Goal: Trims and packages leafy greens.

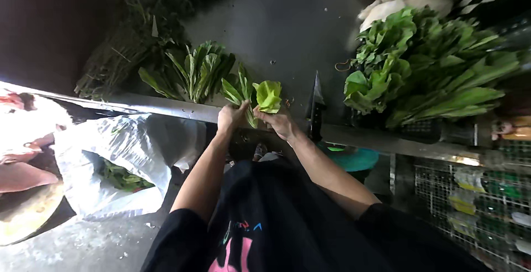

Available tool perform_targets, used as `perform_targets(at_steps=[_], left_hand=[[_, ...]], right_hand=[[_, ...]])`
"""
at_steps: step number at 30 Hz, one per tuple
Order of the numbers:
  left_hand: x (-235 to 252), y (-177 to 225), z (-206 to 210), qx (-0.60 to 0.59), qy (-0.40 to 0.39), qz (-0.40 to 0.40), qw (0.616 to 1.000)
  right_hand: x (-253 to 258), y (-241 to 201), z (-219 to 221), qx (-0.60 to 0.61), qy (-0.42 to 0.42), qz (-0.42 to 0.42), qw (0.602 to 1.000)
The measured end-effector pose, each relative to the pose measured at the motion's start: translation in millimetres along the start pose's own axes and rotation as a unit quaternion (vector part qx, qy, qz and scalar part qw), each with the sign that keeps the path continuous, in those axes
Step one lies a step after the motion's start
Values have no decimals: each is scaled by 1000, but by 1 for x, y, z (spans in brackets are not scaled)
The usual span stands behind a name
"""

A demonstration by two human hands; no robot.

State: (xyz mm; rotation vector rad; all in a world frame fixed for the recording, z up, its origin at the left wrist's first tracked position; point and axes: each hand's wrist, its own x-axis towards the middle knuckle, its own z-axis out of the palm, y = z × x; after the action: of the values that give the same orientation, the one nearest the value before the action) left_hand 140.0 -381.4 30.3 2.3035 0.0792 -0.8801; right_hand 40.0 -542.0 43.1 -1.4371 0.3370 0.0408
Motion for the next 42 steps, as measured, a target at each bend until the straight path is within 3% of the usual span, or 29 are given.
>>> perform_targets(at_steps=[3, 7, 9, 14, 19, 23, 27, 34, 40, 42], left_hand=[[11, 14, 10, 142, 19, -31, 989], [20, 8, 10, 85, 28, -26, 996], [21, 1, 10, 35, 46, -2, 998], [22, -16, 21, -167, 63, 39, 983], [-14, -13, 5, -448, -21, 39, 893], [-36, -25, -19, -520, -91, 72, 846], [-59, -41, -41, -576, -77, 107, 807], [-56, -64, -133, -506, 107, 145, 843], [-18, -58, -189, -545, 36, 203, 813], [0, -56, -195, -529, 59, 187, 825]], right_hand=[[-18, 1, 0, -11, -8, -46, 999], [-42, 21, -12, 18, 46, -164, 985], [-48, 24, -19, 43, 90, -181, 978], [-37, 19, -36, 78, 152, -125, 977], [-24, 7, -32, 109, 136, 6, 985], [-18, 5, -20, 139, 91, 53, 985], [-18, 14, -9, 162, 67, 81, 981], [-30, 21, -16, 172, 97, 60, 978], [-48, 17, -31, 175, 193, -6, 966], [-61, 13, -27, 174, 237, -10, 956]])
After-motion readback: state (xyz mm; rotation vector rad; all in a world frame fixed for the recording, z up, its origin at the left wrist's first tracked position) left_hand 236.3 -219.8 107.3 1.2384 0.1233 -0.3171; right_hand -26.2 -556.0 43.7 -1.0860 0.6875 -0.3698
